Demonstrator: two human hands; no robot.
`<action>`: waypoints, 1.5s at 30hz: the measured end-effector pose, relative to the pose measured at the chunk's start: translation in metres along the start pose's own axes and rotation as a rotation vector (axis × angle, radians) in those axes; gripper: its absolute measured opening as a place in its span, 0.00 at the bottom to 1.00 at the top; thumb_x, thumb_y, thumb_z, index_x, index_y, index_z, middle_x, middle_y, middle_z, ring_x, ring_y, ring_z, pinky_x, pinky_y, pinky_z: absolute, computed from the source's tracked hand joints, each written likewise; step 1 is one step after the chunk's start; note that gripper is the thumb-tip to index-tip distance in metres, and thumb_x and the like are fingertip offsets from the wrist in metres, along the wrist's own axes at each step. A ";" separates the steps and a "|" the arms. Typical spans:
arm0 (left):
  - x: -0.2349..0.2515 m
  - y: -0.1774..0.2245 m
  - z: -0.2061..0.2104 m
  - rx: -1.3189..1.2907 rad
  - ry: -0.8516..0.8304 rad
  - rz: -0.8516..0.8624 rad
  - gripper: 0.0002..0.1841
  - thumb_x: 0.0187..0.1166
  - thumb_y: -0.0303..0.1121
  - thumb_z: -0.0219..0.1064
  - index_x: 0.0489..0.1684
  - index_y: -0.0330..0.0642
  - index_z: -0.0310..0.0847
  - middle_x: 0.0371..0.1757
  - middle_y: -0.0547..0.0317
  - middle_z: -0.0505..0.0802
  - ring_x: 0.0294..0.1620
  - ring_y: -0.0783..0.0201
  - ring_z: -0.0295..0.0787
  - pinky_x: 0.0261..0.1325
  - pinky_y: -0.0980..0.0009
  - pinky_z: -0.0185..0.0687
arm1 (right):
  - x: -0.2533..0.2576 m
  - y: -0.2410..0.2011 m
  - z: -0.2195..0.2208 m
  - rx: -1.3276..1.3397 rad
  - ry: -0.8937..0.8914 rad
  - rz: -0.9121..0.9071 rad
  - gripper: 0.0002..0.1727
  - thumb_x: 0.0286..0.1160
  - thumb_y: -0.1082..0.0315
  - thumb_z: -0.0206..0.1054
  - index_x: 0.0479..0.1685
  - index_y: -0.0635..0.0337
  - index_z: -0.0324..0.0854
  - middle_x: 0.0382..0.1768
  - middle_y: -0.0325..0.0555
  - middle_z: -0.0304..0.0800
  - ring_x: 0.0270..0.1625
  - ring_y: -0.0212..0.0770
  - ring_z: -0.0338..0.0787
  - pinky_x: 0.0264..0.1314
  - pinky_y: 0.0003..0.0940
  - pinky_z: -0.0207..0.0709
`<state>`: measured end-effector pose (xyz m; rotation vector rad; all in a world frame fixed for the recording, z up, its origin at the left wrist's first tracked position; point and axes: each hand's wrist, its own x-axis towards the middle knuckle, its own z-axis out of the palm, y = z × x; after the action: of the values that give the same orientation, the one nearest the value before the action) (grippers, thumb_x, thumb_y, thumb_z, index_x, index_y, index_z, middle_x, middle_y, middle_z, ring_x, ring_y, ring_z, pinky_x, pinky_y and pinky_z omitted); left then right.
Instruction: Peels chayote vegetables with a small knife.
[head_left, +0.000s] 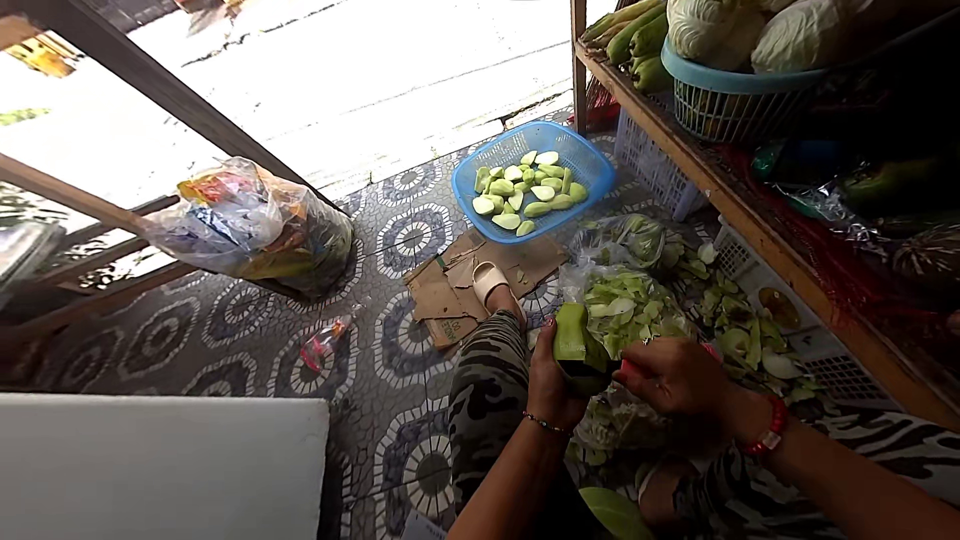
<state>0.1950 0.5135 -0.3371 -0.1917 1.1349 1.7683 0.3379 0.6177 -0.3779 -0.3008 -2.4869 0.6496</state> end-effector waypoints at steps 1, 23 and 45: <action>0.000 0.001 0.000 0.013 0.009 -0.015 0.25 0.94 0.50 0.38 0.57 0.39 0.75 0.37 0.49 0.89 0.34 0.57 0.90 0.37 0.60 0.90 | 0.000 0.007 -0.002 0.024 -0.029 0.047 0.33 0.86 0.41 0.47 0.22 0.59 0.79 0.11 0.42 0.69 0.15 0.41 0.75 0.15 0.39 0.64; -0.010 0.001 -0.008 0.119 -0.189 -0.219 0.28 0.92 0.52 0.37 0.57 0.39 0.77 0.38 0.48 0.89 0.33 0.54 0.91 0.34 0.58 0.91 | 0.008 0.049 -0.020 0.130 -0.377 0.513 0.28 0.89 0.45 0.49 0.31 0.61 0.78 0.20 0.46 0.72 0.26 0.47 0.77 0.30 0.50 0.67; 0.007 -0.002 0.004 -0.050 0.061 -0.076 0.21 0.92 0.49 0.45 0.62 0.42 0.73 0.46 0.49 0.89 0.42 0.56 0.90 0.45 0.59 0.88 | -0.003 -0.014 -0.008 -0.083 0.118 0.153 0.34 0.86 0.43 0.48 0.60 0.68 0.84 0.17 0.48 0.82 0.16 0.47 0.82 0.18 0.44 0.74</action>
<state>0.1945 0.5217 -0.3402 -0.3169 1.1125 1.7348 0.3437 0.6078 -0.3667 -0.5497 -2.3976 0.5731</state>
